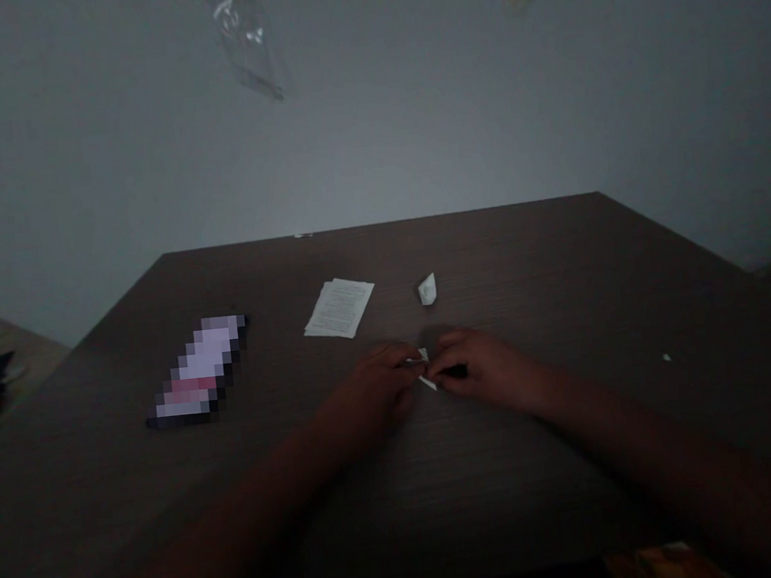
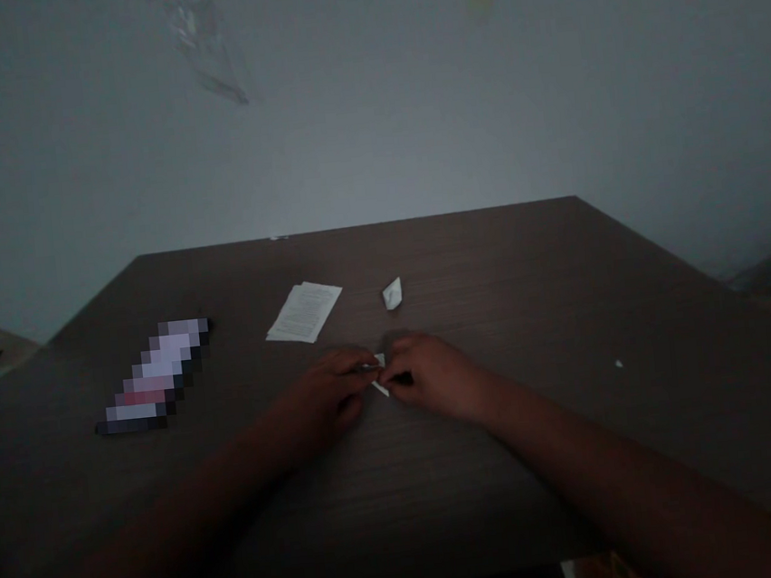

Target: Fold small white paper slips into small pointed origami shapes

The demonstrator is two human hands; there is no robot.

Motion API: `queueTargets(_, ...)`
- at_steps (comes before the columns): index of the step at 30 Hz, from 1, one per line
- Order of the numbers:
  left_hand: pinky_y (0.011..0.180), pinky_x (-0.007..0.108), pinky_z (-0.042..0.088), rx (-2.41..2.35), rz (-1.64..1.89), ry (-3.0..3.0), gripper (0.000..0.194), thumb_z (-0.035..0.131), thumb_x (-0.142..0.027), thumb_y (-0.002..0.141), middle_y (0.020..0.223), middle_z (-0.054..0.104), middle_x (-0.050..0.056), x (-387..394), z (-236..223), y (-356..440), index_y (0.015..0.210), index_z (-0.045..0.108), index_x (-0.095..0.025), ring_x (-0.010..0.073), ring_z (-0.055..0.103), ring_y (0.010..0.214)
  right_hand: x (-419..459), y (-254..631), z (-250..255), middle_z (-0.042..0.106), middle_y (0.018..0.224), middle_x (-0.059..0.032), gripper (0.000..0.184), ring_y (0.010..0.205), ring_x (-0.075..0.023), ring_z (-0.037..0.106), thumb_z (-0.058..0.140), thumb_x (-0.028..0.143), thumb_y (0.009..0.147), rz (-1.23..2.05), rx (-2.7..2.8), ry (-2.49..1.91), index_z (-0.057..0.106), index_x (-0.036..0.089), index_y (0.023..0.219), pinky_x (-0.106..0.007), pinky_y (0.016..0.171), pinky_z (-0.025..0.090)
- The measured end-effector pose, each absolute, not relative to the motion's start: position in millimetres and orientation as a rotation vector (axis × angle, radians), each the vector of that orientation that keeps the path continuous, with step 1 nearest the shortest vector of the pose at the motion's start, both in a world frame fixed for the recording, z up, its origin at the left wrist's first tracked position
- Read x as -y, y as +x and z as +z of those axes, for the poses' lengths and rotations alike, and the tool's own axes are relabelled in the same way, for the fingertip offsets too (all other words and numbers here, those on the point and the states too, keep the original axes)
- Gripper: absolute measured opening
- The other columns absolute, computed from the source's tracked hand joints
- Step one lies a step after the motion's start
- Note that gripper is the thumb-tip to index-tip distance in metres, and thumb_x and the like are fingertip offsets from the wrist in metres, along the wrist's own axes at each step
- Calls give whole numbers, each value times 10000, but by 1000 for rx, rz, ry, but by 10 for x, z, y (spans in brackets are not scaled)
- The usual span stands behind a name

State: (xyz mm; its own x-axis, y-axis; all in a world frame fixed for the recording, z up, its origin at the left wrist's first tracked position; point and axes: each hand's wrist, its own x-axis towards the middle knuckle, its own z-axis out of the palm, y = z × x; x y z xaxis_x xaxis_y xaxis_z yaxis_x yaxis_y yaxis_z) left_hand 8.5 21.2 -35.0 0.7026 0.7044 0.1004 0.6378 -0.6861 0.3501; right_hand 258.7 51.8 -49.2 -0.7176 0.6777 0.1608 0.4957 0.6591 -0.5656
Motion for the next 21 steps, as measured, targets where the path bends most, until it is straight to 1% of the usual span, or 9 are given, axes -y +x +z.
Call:
queueTargets(4,1250,417,547,-1064,322,2614,460,646,-17,966,1454,759,104,-218,-333,89,1371,777,-190,261,694,1394,-480,2557,-485,777,979,-39,182,949,-214,741,785,89,999,649,2535,-957,877,246,1006,-370,917,551)
queueTargets(7,1208,425,571,-1047,314,2615,462,640,-6,953,1404,775,80,-221,-308,92,1344,778,-208,252,708,1334,-482,2537,-487,785,985,-45,162,944,-217,739,784,104,1002,621,2532,-977,872,238,1021,-363,896,545)
queueTargets(10,1174,406,586,-1054,301,2604,465,637,-4,943,1372,784,72,-231,-301,81,1337,775,-210,247,721,1300,-505,2529,-496,792,993,-48,153,938,-216,737,783,104,996,625,2526,-972,863,228,1034,-358,888,541)
queueTargets(12,1185,393,575,-1070,304,2593,475,632,-10,941,1366,785,67,-240,-316,69,1346,768,-216,242,719,1306,-520,2537,-498,786,994,-43,146,927,-207,731,785,103,988,648,2523,-968,853,226,1030,-352,884,541)
queueTargets(17,1211,463,572,-1026,365,2560,473,638,-4,928,1379,773,97,-254,-383,50,1346,766,-183,269,703,1346,-523,2577,-495,760,1010,-35,156,932,-200,721,832,115,928,697,2512,-960,835,217,1046,-342,886,548)
queueTargets(19,1197,467,581,-1011,388,2557,462,633,2,927,1358,772,102,-252,-390,53,1332,773,-172,271,706,1324,-519,2581,-504,760,1016,-35,169,937,-203,725,848,122,905,715,2496,-959,832,215,1045,-342,883,550)
queueTargets(21,1192,465,582,-1015,374,2554,454,627,1,934,1348,769,107,-245,-377,61,1332,775,-160,275,708,1311,-520,2577,-518,761,999,-26,171,909,-196,722,860,129,890,736,2471,-968,831,222,1030,-329,849,542)
